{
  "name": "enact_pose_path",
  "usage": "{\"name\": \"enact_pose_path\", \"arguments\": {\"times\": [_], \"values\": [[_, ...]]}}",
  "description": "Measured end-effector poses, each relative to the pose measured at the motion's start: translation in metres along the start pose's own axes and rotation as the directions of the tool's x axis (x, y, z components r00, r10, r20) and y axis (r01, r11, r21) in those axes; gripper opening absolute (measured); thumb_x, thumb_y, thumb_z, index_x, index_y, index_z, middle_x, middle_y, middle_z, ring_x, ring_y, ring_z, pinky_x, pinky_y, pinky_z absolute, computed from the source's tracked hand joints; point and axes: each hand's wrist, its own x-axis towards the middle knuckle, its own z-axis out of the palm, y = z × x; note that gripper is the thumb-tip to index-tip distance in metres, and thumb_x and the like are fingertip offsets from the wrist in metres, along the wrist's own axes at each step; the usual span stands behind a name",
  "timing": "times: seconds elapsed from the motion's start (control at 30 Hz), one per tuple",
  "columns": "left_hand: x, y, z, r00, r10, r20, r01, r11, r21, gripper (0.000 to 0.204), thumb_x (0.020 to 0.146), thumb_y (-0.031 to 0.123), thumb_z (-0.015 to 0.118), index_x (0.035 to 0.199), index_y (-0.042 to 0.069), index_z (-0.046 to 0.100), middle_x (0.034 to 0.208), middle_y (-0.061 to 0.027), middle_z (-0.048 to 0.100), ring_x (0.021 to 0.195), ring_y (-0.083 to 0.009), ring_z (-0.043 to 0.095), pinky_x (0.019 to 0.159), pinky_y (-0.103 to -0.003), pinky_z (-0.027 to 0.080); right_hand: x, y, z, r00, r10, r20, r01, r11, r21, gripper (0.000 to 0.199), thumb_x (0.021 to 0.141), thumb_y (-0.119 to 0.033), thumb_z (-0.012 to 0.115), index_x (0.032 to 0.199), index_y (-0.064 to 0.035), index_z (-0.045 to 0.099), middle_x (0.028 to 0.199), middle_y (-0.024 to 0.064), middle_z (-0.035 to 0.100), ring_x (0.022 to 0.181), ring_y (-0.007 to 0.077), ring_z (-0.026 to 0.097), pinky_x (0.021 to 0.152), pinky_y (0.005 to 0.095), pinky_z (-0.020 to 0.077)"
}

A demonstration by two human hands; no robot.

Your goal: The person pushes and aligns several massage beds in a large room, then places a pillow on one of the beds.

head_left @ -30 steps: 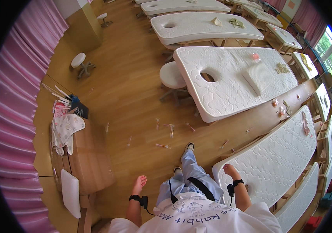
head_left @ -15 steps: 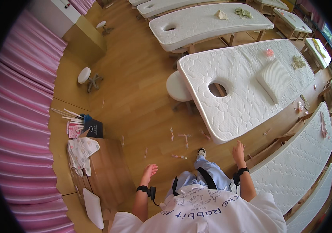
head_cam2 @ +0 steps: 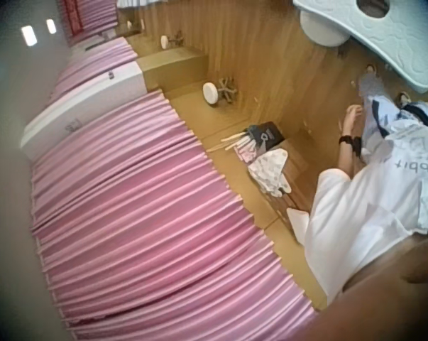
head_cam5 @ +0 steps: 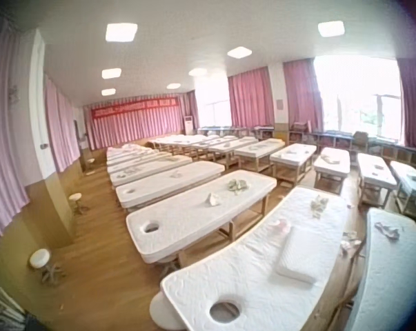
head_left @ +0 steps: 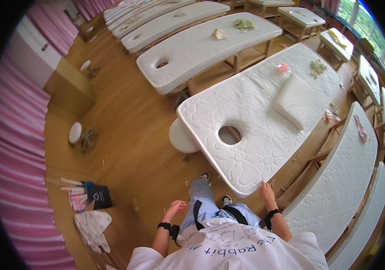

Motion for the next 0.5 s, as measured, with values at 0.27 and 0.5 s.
{"name": "enact_pose_path", "arguments": {"times": [0.27,0.5], "values": [[0.161,0.151,-0.049,0.991,-0.133,0.025,0.123,0.962,0.243,0.032,0.090,0.034,0.043,0.102,0.007,0.056,0.093,-0.0079,0.063,0.073,-0.0161,0.062,0.056,-0.026,0.048,-0.014,-0.047,0.024,0.898,0.407,-0.164,-0.334,0.876,0.348,0.044,0.091,-0.026,0.043,0.126,-0.0013,0.036,0.112,0.0238,0.053,0.101,0.0372,0.053,0.086,0.0394,0.0426],[0.263,0.327,-0.023,0.998,0.070,-0.001,-0.068,0.970,0.233,0.064,0.083,0.062,0.036,0.129,0.017,0.028,0.128,-0.0105,0.037,0.104,-0.0337,0.047,0.072,-0.050,0.043,-0.033,-0.099,0.059,0.551,0.813,0.187,-0.776,0.417,0.474,0.051,0.091,-0.042,0.037,0.108,0.0050,0.049,0.109,0.0315,0.052,0.106,0.0427,0.049,0.088,0.0422,0.0399]]}}
